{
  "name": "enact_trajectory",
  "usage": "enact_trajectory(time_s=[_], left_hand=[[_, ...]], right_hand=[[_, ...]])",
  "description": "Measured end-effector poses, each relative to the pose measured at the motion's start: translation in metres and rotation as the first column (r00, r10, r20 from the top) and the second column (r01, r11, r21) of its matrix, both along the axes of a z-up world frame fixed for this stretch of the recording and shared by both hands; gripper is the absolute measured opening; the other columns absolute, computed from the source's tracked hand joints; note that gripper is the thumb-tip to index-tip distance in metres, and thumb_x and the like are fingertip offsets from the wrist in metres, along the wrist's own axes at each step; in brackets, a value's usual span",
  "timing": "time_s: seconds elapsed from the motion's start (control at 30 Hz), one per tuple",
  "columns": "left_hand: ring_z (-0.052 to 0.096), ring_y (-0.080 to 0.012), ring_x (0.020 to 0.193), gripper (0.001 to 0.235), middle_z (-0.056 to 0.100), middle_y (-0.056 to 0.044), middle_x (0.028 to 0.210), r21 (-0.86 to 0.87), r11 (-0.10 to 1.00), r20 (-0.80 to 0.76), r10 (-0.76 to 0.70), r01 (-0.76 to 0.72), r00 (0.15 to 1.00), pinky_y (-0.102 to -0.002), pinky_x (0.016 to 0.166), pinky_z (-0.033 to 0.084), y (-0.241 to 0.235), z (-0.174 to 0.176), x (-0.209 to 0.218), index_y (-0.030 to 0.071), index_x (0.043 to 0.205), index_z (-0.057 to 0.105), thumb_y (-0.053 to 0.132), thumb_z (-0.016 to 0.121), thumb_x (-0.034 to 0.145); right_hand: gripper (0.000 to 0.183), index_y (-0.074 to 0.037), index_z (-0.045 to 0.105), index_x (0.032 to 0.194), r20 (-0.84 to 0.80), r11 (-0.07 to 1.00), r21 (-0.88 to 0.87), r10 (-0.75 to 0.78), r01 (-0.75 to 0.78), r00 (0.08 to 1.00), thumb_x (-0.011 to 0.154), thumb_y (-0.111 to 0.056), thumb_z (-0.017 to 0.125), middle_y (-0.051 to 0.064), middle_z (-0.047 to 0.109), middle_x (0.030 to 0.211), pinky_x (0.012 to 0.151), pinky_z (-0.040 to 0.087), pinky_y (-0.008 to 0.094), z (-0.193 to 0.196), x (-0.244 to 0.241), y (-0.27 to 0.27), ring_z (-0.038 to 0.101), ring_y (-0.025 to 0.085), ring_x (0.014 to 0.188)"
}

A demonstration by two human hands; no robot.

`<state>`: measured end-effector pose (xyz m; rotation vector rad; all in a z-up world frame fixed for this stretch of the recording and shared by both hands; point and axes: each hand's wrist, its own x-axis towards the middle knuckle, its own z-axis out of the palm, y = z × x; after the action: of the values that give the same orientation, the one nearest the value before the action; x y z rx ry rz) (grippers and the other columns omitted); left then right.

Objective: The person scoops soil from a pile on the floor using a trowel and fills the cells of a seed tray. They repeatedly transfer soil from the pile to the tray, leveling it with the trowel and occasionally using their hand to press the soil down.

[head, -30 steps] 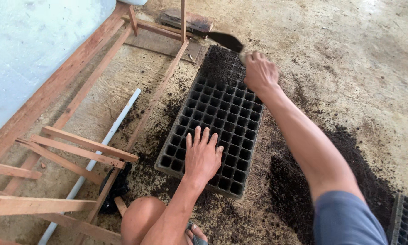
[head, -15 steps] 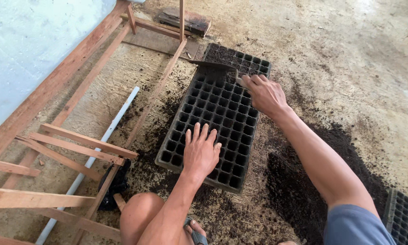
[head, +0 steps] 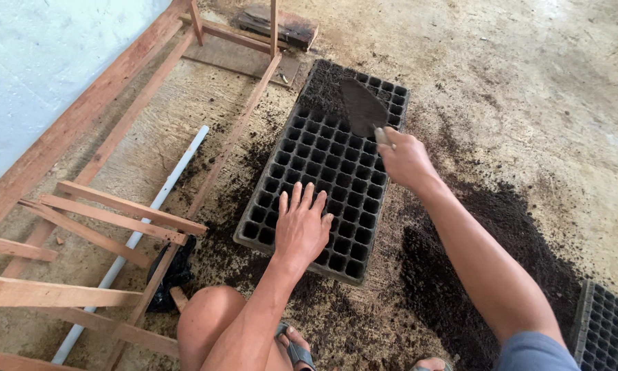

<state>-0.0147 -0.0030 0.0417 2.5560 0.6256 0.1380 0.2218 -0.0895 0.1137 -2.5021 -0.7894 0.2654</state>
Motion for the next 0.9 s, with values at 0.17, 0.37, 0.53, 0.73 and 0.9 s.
enact_trajectory(time_s=[0.17,0.37,0.53,0.73,0.9], left_hand=[[0.023,-0.0427,0.164,0.053,0.039,-0.022,0.17,0.013,1.0,0.024,0.005,-0.005,1.0,-0.067,0.133,0.012,0.0,-0.003,0.002,0.01,0.159,0.051,0.038,0.047,0.114],[0.022,-0.0405,0.165,0.057,0.038,-0.019,0.172,0.034,0.999,-0.029,0.012,-0.011,1.0,-0.067,0.133,0.011,0.0,-0.011,0.006,0.013,0.16,0.05,0.044,0.048,0.112],[0.024,-0.0419,0.164,0.057,0.039,-0.021,0.171,0.044,0.999,-0.013,0.011,-0.01,1.0,-0.067,0.132,0.012,-0.001,-0.008,0.006,0.012,0.159,0.052,0.043,0.049,0.112],[0.023,-0.0419,0.164,0.058,0.039,-0.021,0.171,0.04,0.999,-0.009,0.013,-0.013,1.0,-0.067,0.132,0.012,-0.002,-0.011,0.006,0.012,0.159,0.051,0.042,0.051,0.111],[0.023,-0.0426,0.164,0.057,0.039,-0.021,0.171,0.028,0.999,0.002,0.017,-0.017,1.0,-0.067,0.132,0.012,-0.002,-0.005,0.005,0.011,0.159,0.052,0.041,0.051,0.111]], right_hand=[[0.053,-0.03,0.066,0.151,-0.097,0.999,0.052,0.005,0.0,0.995,0.099,-0.036,0.069,0.014,0.073,0.138,0.113,0.052,0.053,0.025,-0.029,0.015,0.065,0.036,0.134],[0.054,-0.027,0.063,0.154,-0.059,0.998,0.014,0.064,-0.063,0.996,0.1,-0.033,0.066,0.02,0.069,0.143,0.115,0.051,0.054,0.022,-0.027,0.016,0.062,0.041,0.137],[0.055,-0.027,0.061,0.156,-0.028,0.996,-0.057,0.063,-0.064,0.998,0.102,-0.036,0.062,0.022,0.069,0.142,0.115,0.052,0.055,0.002,-0.02,0.015,0.063,0.042,0.135],[0.056,-0.027,0.056,0.159,-0.028,0.991,-0.126,0.047,-0.05,0.999,0.105,-0.04,0.055,0.025,0.071,0.138,0.113,0.053,0.058,-0.01,-0.008,0.014,0.065,0.046,0.131],[0.056,-0.031,0.054,0.159,-0.025,0.988,-0.142,0.049,-0.052,0.998,0.106,-0.045,0.052,0.023,0.071,0.138,0.112,0.054,0.058,-0.002,-0.014,0.017,0.066,0.045,0.13]])
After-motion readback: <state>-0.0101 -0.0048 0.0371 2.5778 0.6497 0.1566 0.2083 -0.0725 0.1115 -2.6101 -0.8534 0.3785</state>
